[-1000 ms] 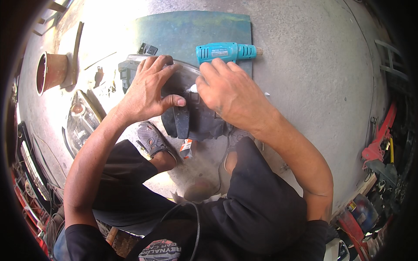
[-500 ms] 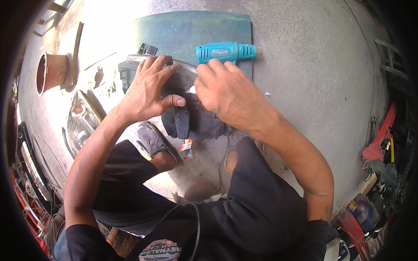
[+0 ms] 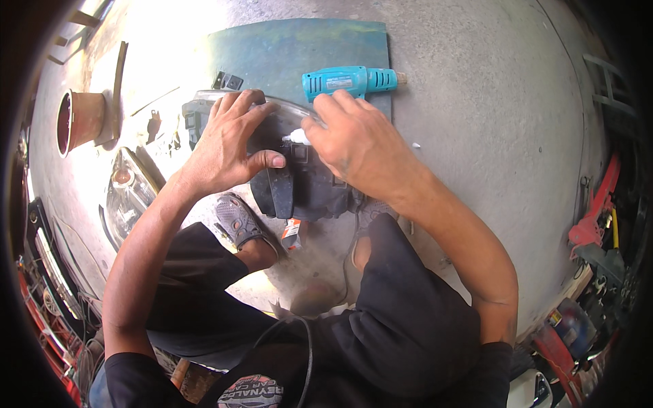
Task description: The person sweeps the floor with a broom, then sits on the floor and applies glue to a car headlight using a tube and a screwdriver. The person manipulates the headlight and applies glue to its internal components.
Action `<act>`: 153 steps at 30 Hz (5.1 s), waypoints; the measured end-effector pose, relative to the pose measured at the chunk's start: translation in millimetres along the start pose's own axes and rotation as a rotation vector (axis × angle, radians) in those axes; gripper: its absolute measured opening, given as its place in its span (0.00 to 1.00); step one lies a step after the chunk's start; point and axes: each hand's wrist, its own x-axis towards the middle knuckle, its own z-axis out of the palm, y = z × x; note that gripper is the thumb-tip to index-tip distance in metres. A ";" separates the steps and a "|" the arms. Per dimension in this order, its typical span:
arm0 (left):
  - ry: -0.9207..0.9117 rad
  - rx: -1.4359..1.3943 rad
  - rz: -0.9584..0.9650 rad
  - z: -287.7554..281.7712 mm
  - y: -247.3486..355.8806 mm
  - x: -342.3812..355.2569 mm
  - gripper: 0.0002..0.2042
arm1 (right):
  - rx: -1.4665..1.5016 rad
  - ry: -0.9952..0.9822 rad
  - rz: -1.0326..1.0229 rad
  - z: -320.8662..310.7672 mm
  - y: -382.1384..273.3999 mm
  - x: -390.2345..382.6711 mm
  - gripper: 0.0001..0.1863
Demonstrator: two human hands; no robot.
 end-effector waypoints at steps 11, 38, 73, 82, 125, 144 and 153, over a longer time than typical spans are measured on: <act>-0.003 -0.008 -0.003 0.0 0.3 0.4 0.52 | -0.093 -0.018 -0.060 -0.8 -1.9 4.0 0.16; -0.009 -0.001 -0.003 1.2 -0.7 1.7 0.53 | 0.007 0.046 -0.003 4.6 0.0 0.1 0.20; -0.120 -0.104 -0.115 -11.4 16.1 9.3 0.48 | 0.286 0.415 1.348 171.6 208.3 -269.6 0.29; -0.115 -0.039 -0.052 -10.6 5.3 7.7 0.51 | 0.179 0.562 1.423 139.2 156.9 -281.4 0.34; -0.053 -0.049 -0.028 -6.4 10.0 5.8 0.47 | 0.933 0.031 0.755 145.6 7.8 -159.6 0.74; -0.134 -0.072 -0.075 -9.7 9.9 7.8 0.51 | 0.906 -0.018 0.737 136.7 7.6 -157.4 0.71; -0.022 -0.051 -0.002 -5.9 8.4 4.3 0.49 | 0.895 -0.013 0.729 141.8 8.2 -158.5 0.73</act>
